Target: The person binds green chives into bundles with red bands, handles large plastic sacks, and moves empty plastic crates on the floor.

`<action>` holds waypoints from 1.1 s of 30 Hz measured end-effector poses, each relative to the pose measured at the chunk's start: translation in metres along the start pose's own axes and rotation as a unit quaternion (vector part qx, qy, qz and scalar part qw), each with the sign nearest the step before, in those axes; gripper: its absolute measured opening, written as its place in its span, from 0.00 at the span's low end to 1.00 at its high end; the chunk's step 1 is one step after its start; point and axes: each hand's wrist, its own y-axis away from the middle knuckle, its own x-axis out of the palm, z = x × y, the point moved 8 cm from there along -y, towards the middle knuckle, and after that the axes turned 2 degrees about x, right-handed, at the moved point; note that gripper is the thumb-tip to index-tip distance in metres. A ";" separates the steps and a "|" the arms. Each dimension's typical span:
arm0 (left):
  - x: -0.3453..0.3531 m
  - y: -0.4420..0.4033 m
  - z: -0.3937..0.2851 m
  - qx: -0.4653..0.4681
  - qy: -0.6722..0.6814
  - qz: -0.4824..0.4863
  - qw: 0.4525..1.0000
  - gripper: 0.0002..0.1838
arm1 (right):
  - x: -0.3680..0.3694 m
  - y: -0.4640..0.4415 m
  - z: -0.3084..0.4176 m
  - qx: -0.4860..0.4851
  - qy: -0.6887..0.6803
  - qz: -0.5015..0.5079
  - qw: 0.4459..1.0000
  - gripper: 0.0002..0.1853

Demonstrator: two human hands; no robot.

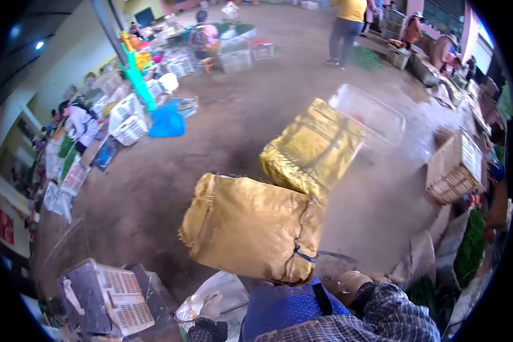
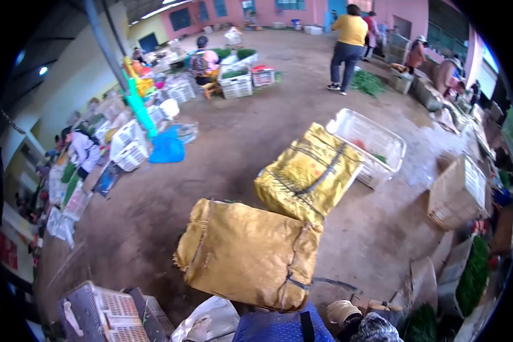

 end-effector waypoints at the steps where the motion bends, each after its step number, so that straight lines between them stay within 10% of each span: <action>1: -0.004 -0.001 0.002 0.005 -0.009 0.014 1.000 0.19 | -0.033 -0.002 0.021 -0.037 -0.013 -0.085 0.996 0.11; 4: 0.014 0.010 0.037 -0.075 0.031 0.109 0.991 0.21 | -0.177 0.043 0.111 -0.125 -0.008 -0.210 0.970 0.06; 7: 0.021 0.039 0.060 -0.216 0.430 0.079 0.873 0.20 | -0.323 0.129 0.204 -0.239 0.009 -0.464 0.853 0.07; 9: 0.023 0.056 0.067 -0.347 0.575 0.038 0.740 0.19 | -0.359 0.159 0.250 -0.308 0.151 -0.494 0.799 0.10; 15: 0.032 0.096 0.142 -0.319 0.692 -0.061 0.644 0.20 | -0.412 0.199 0.360 -0.359 0.353 -0.498 0.706 0.16; 17: 0.045 0.106 0.165 -0.281 0.650 -0.096 0.700 0.26 | -0.411 0.197 0.397 -0.403 0.384 -0.468 0.686 0.21; 20: 0.021 0.120 0.140 -0.058 0.167 -0.051 0.983 0.22 | -0.405 0.205 0.442 -0.424 0.465 -0.410 0.660 0.18; 23: 0.059 0.153 0.141 -0.300 0.452 -0.006 0.840 0.21 | -0.407 0.199 0.467 -0.545 0.346 -0.382 0.662 0.11; 25: 0.068 0.179 0.118 -0.422 0.625 -0.084 0.651 0.21 | -0.406 0.202 0.483 -0.549 0.378 -0.462 0.585 0.10; 27: 0.063 0.189 0.092 -0.408 0.637 -0.020 0.654 0.21 | -0.401 0.205 0.493 -0.537 0.404 -0.533 0.514 0.09; 28: 0.054 0.203 0.071 -0.505 0.689 -0.066 0.515 0.24 | -0.402 0.205 0.486 -0.502 0.423 -0.571 0.493 0.09; 33: -0.001 0.062 0.109 -0.397 0.631 -0.024 0.666 0.24 | -0.411 0.180 0.445 -0.492 0.385 -0.586 0.516 0.08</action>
